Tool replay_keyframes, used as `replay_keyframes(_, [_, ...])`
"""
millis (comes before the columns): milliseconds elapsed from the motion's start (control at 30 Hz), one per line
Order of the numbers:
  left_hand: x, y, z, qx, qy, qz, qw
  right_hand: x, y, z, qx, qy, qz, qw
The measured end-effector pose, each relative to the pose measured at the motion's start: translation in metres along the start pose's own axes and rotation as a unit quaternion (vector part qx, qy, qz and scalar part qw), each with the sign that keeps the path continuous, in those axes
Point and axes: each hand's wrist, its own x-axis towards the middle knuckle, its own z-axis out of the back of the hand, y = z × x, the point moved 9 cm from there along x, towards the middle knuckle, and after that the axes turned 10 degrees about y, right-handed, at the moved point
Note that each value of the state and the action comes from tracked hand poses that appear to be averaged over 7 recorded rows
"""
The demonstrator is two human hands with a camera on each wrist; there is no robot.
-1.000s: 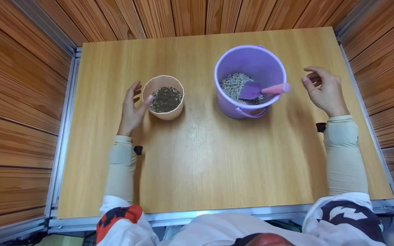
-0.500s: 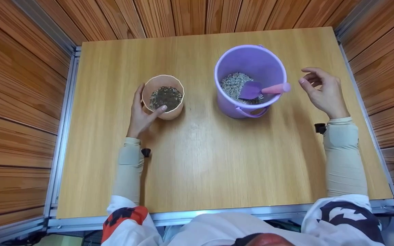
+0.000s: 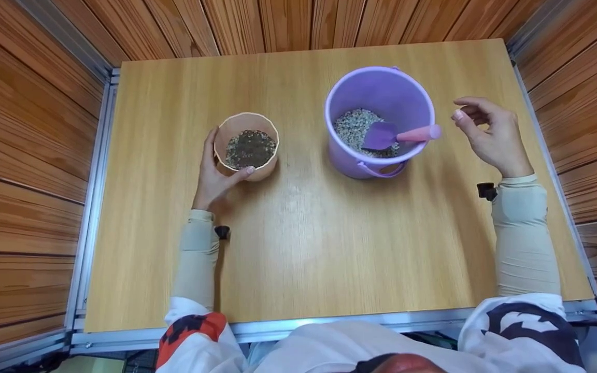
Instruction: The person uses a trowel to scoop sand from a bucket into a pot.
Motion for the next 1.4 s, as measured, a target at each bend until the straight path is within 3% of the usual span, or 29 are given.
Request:
replay_keyframes(133, [0.000,-0.001,0.000,-0.003,0.001,-0.011,0.9999,0.000,0.007,0.000,0.005,0.007,0.009,0.9999])
replay_keyframes(333, [0.002,0.000,0.003,-0.013,-0.002,-0.023,0.9996,0.002,0.022,-0.003,-0.037,0.020,0.042,0.9982])
replay_keyframes(500, [0.001,0.000,0.004,-0.015,-0.001,-0.032,0.9994,0.010,0.017,-0.011,-0.072,0.059,0.061,0.9938])
replay_keyframes(700, [0.002,0.000,0.004,-0.013,-0.004,-0.031,0.9994,0.017,0.021,-0.023,-0.140,0.103,0.071,0.9822])
replay_keyframes(933, [0.002,0.001,0.005,-0.014,-0.004,-0.029,0.9995,0.022,0.031,-0.044,-0.200,0.155,0.049,0.9661])
replay_keyframes(1267, [0.002,0.002,0.003,-0.021,-0.001,-0.015,0.9997,0.030,0.033,-0.063,-0.239,0.182,0.041,0.9530])
replay_keyframes(1400, [0.003,0.001,0.003,-0.026,0.000,-0.018,0.9995,0.032,0.035,-0.069,-0.262,0.198,0.046,0.9433])
